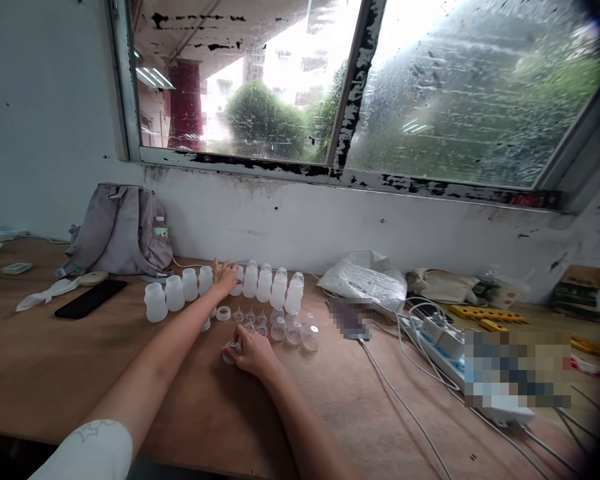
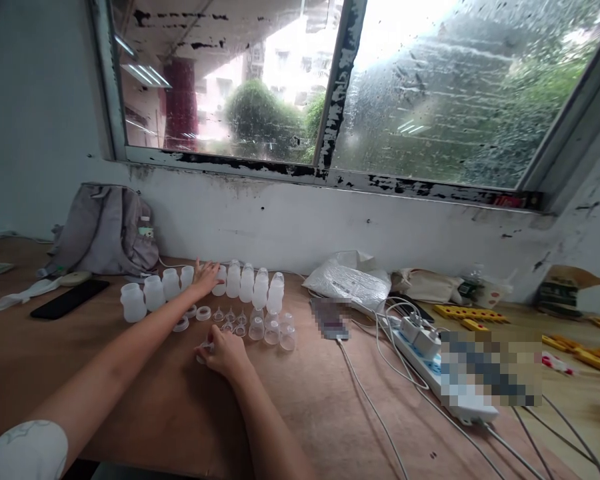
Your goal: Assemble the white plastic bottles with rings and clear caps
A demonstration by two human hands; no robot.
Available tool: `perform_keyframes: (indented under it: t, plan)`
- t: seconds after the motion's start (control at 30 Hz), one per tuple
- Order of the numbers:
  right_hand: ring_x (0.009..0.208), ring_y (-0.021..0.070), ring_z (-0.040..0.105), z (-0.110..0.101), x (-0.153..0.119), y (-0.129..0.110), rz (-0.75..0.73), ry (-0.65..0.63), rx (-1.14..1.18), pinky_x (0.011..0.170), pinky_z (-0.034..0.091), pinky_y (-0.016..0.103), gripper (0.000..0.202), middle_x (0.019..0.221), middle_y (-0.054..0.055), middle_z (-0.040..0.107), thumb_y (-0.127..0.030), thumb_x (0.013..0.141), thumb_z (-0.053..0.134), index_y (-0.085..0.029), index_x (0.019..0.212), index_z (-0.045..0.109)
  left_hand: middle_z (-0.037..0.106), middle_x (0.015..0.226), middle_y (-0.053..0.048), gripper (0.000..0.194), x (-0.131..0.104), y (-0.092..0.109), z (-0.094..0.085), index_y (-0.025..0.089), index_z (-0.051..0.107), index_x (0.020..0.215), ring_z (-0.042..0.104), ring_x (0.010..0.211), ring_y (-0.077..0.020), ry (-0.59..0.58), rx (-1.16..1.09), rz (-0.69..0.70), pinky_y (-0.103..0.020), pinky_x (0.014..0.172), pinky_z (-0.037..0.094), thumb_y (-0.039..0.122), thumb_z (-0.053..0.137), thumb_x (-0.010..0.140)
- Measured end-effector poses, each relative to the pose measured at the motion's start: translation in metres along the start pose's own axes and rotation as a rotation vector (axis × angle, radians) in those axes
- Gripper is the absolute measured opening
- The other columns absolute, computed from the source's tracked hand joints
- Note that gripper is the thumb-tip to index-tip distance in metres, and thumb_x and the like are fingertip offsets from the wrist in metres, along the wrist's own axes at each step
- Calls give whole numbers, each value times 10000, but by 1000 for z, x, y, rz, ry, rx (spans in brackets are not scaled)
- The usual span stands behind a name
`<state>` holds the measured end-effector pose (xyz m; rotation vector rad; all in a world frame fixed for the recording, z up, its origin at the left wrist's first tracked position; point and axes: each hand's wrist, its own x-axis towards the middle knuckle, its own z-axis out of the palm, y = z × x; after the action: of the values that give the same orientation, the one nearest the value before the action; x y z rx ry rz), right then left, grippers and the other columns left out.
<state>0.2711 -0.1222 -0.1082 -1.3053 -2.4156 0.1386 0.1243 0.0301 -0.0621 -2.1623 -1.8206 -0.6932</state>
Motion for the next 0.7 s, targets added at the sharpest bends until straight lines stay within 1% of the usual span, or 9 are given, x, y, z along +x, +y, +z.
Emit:
perform_keyframes:
  t: [0.07,0.13,0.23,0.3,0.37,0.47,0.53,0.6,0.7]
  plan:
    - [685,176,569,0,0,-1,9,-7,8,505,241,237,321,764,18,616,-510,726,490,-227,875,483,603,1016,-144,347,0,0,-1,158,484,1046,346,1173,-285,-4,31,-4,-520,978,30,291,552,733]
    - [683,175,565,0,1,-1,11,-6,26,510,251,236,303,759,21,613,-488,728,502,-222,871,484,561,1093,-160,411,0,1,-4,152,464,1088,305,1197,-302,-3,52,-11,-541,973,13,306,569,722]
    - [684,175,558,2,2,-1,9,22,65,525,274,237,243,746,33,605,-419,746,507,-205,859,484,454,1228,-151,456,-9,6,-12,175,430,1140,252,1224,-309,84,51,6,-545,981,9,350,545,735]
    - [684,175,556,5,3,1,3,54,98,540,292,237,185,739,43,602,-355,768,487,-189,847,482,466,1217,-126,381,-25,11,-16,190,437,1127,290,1207,-282,193,3,52,-513,1002,33,348,475,782]
    - [684,173,555,7,5,3,-14,87,134,557,311,238,131,734,51,601,-296,787,456,-177,838,477,534,1124,-98,283,-48,15,-18,195,464,1072,373,1149,-246,275,-84,100,-478,1014,78,312,404,822]
    - [670,169,553,11,8,5,-48,134,188,575,335,238,91,716,49,597,-234,795,422,-171,842,468,581,994,-60,202,-91,16,-19,200,493,970,474,1017,-208,293,-231,136,-445,1002,171,282,365,836]
    - [673,168,554,14,9,7,-74,176,226,589,353,239,93,734,51,597,-208,794,409,-172,862,460,591,904,-41,165,-117,15,-23,200,502,887,511,924,-188,237,-325,179,-417,980,235,284,370,834]
    - [699,168,558,16,10,8,-106,217,273,604,370,241,113,776,59,600,-182,792,391,-173,886,451,583,864,-33,155,-135,13,-30,201,497,884,521,877,-176,123,-420,254,-375,922,322,299,392,825]
    - [707,163,557,19,11,11,-122,263,337,613,386,241,167,800,62,597,-123,771,362,-170,911,441,561,940,-43,211,-145,13,-42,209,476,968,514,910,-180,-71,-543,342,-331,836,395,330,446,798]
